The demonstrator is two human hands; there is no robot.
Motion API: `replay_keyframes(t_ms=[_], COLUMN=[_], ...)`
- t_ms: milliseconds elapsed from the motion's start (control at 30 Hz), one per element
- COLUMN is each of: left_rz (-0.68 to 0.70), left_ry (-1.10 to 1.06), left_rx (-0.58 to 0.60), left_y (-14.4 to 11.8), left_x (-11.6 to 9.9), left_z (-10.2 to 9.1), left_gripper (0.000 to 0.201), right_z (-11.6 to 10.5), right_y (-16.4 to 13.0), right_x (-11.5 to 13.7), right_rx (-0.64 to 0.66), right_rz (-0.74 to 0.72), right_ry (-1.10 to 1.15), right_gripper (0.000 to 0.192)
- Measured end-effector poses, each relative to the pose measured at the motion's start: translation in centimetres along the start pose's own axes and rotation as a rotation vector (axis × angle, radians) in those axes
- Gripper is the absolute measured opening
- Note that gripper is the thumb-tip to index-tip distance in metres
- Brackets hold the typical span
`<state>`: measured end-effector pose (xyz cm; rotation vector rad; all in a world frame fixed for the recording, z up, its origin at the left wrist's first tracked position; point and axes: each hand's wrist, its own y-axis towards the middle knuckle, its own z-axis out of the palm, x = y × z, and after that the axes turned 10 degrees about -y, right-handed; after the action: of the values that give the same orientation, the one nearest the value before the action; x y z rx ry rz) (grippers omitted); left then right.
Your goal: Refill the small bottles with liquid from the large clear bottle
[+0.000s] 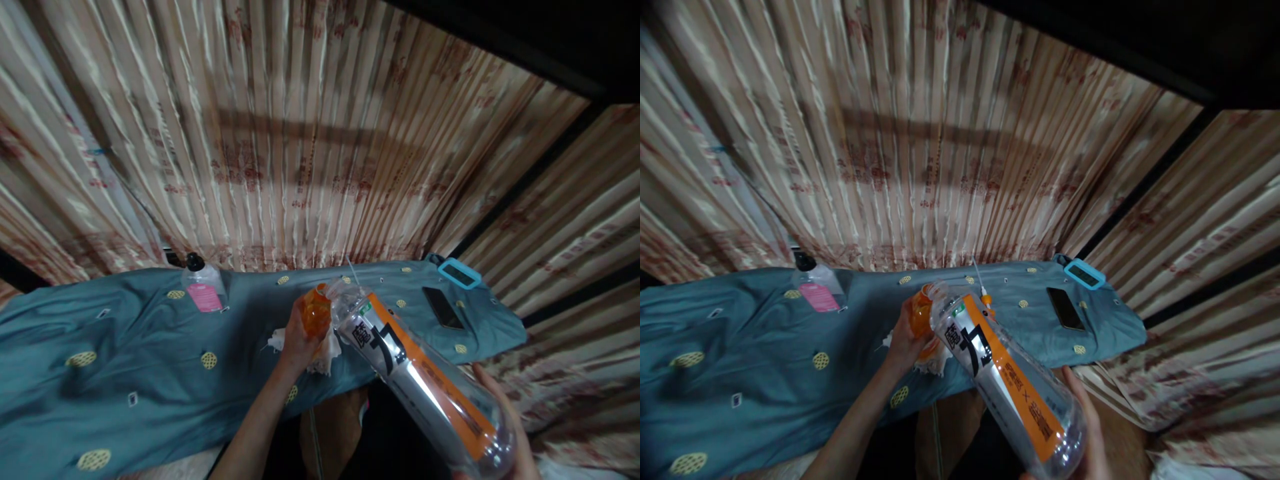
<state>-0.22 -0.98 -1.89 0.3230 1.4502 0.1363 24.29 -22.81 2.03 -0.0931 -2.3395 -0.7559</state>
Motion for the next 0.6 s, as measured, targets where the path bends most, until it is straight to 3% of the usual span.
replay_keyframes(t_ms=[200,433,600], left_rz=[-0.005,0.017,-0.002], left_ry=[-0.009,-0.013,0.002], left_rx=[-0.012,-0.022,-0.02], left_y=[0.0,0.0,0.0], left_x=[0.0,0.5,0.3], left_z=[0.0,-0.1,-0.1], left_gripper=[0.063,0.065,0.063], right_z=[0.1,0.9,0.9], right_y=[0.1,-0.5,-0.2], right_x=[0.6,0.5,1.1], right_rx=[-0.008,-0.069,-0.056], right_rz=[-0.025,0.089,0.027], right_ry=[-0.039,0.032,0.017], right_gripper=[0.099,0.095,0.083])
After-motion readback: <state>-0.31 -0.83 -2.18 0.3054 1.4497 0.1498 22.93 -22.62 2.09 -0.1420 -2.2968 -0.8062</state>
